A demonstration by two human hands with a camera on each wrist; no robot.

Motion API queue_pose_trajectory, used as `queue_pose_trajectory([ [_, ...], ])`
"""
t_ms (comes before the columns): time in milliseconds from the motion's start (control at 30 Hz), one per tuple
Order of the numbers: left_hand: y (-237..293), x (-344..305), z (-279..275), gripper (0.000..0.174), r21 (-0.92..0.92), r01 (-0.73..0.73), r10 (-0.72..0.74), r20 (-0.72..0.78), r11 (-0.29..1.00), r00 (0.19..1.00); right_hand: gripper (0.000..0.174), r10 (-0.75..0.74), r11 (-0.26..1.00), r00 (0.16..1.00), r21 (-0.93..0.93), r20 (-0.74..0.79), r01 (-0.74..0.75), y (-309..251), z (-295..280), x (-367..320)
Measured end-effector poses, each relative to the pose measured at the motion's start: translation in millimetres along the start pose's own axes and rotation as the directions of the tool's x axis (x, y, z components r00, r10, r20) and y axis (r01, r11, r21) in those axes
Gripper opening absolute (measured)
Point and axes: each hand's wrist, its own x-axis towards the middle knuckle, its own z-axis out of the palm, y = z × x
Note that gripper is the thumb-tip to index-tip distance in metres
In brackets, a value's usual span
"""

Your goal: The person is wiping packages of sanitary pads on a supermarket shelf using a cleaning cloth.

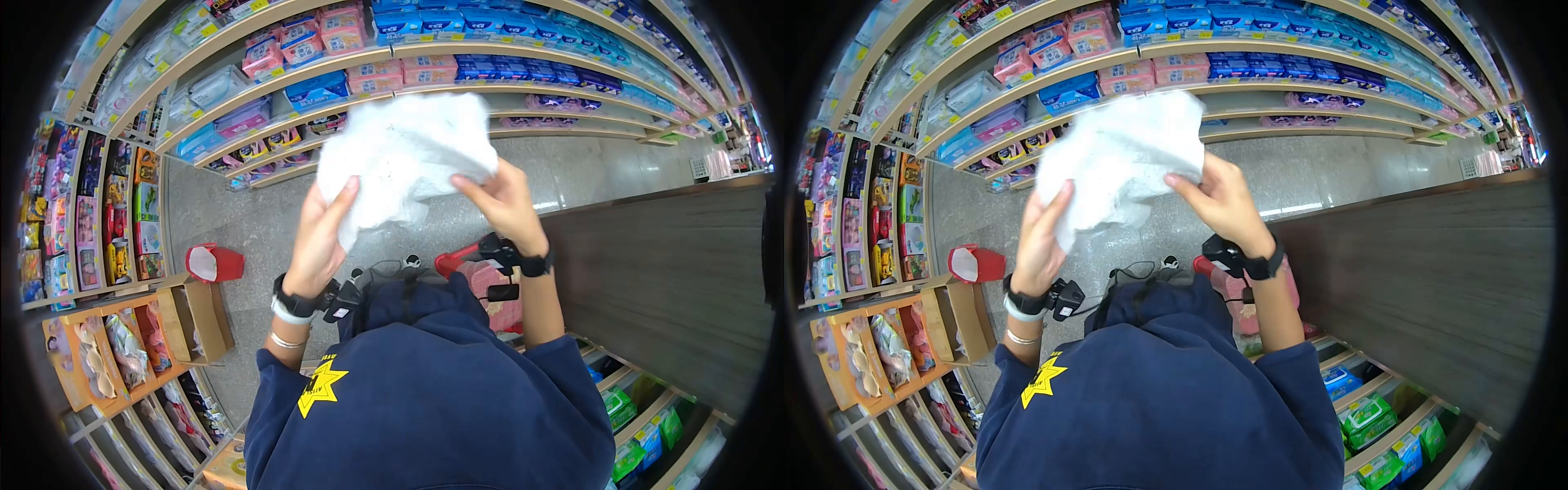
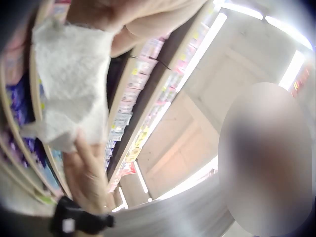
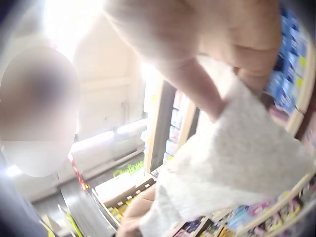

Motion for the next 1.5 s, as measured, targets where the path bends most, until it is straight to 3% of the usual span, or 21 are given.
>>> queue_pose_trajectory([
  [67, 13.3, -9.9, 5.1, 0.033, 0.093, -0.173, 0.169, 0.054, 0.981, 0.984, 0.027, -0.321, 0.903, 0.926, -0.231, 0.199, 0.362, -28.9, -17.5, -0.8],
  [100, 15.4, -10.5, 0.8, 0.024, 0.108, -0.215, 0.203, 0.11, 0.971, 0.973, 0.021, -0.268, 0.951, 0.956, -0.124, 0.121, 0.282, -44.6, -10.4, -0.4],
  [133, 17.5, -1.1, -0.7, 0.015, 0.005, -0.291, 0.272, 0.338, 0.957, 0.901, 0.022, -0.281, 0.945, 0.954, -0.142, 0.103, 0.294, -44.1, -11.6, 0.0],
  [200, 16.9, -0.7, 3.8, 0.011, -0.034, -0.165, 0.168, 0.273, 0.986, 0.947, 0.022, -0.287, 0.938, 0.955, -0.178, 0.078, 0.297, -37.0, -16.6, 1.3],
  [233, 10.6, 6.0, -1.3, 0.013, -0.09, -0.114, 0.137, 0.303, 0.989, 0.943, 0.012, -0.325, 0.919, 0.94, -0.201, 0.105, 0.34, -33.9, -18.5, 2.3],
  [367, -1.1, 21.0, -20.2, 0.019, -0.231, 0.053, 0.053, 0.429, 0.971, 0.902, 0.024, -0.096, 0.995, 0.991, 0.011, -0.094, 0.097, -33.0, -13.3, -2.5],
  [533, 0.4, 27.2, -23.8, 0.032, -0.351, 0.246, -0.029, 0.522, 0.903, 0.852, 0.036, 0.073, 0.996, 0.997, 0.055, 0.014, -0.073, -33.3, -27.0, 3.4],
  [600, -1.2, 28.1, -29.6, 0.035, -0.318, 0.223, -0.039, 0.494, 0.921, 0.869, 0.038, 0.147, 0.989, 0.985, 0.001, 0.093, -0.147, -30.2, -32.1, 5.5],
  [633, -1.7, 28.7, -30.0, 0.038, -0.302, 0.213, -0.044, 0.481, 0.929, 0.875, 0.037, 0.234, 0.965, 0.97, 0.106, 0.064, -0.239, -23.1, -35.8, 2.4],
  [700, 5.1, 25.7, -19.7, 0.038, -0.182, 0.149, -0.06, 0.421, 0.972, 0.905, 0.037, 0.407, 0.861, 0.913, 0.322, 0.033, -0.395, 5.1, -44.7, -8.5],
  [800, 6.4, 17.7, -14.0, 0.04, 0.042, 0.107, -0.115, 0.276, 0.993, 0.954, 0.042, 0.301, 0.405, 0.892, 0.801, 0.339, -0.441, 43.2, -51.2, -14.6],
  [833, 6.5, 15.5, -14.2, 0.04, 0.122, 0.108, -0.133, 0.217, 0.987, 0.967, 0.047, 0.363, 0.292, 0.857, 0.829, 0.365, -0.477, 45.4, -45.6, -15.3],
  [933, -0.7, 10.9, -28.2, 0.042, 0.146, 0.114, -0.141, 0.19, 0.983, 0.972, 0.052, 0.447, 0.196, 0.812, 0.844, 0.376, -0.499, 35.3, -32.1, -15.0],
  [1033, -3.2, 5.4, -39.1, 0.044, 0.121, 0.163, -0.181, 0.16, 0.979, 0.97, 0.047, 0.554, 0.398, 0.794, 0.758, 0.25, -0.517, 29.9, -24.2, -22.4],
  [1133, -7.0, 2.4, -53.4, 0.048, -0.014, 0.254, -0.245, 0.205, 0.967, 0.947, 0.037, 0.455, 0.842, 0.879, 0.251, 0.146, -0.478, 26.9, -15.7, -21.8],
  [1167, -9.8, 2.4, -59.9, 0.05, -0.069, 0.282, -0.259, 0.234, 0.957, 0.937, 0.029, 0.469, 0.818, 0.876, 0.317, 0.116, -0.48, 26.3, -12.7, -17.7],
  [1267, -45.3, 17.0, -96.4, 0.057, -0.2, 0.352, -0.306, 0.228, 0.915, 0.924, 0.026, 0.423, 0.888, 0.906, 0.211, -0.026, -0.408, 30.4, -4.3, -10.6],
  [1367, -86.1, 23.4, -109.7, 0.058, -0.14, 0.28, -0.276, 0.046, 0.95, 0.96, 0.02, 0.093, 0.919, 0.973, -0.358, -0.211, -0.165, 47.8, 1.0, -5.7],
  [1400, -97.4, 22.2, -105.9, 0.056, -0.112, 0.288, -0.297, -0.071, 0.951, 0.952, 0.018, 0.088, 0.912, 0.972, -0.375, -0.216, -0.166, 38.3, 10.2, -4.4],
  [1467, -111.1, 23.4, -96.2, 0.05, -0.262, 0.402, -0.398, 0.07, 0.877, 0.915, 0.019, -0.13, 0.772, 0.987, -0.635, -0.097, 0.04, 43.4, 22.0, -2.2],
  [1500, -116.4, 24.8, -89.7, 0.049, -0.326, 0.46, -0.437, 0.146, 0.826, 0.887, 0.022, -0.137, 0.756, 0.989, -0.651, -0.055, 0.068, 46.8, 30.9, -3.8],
])
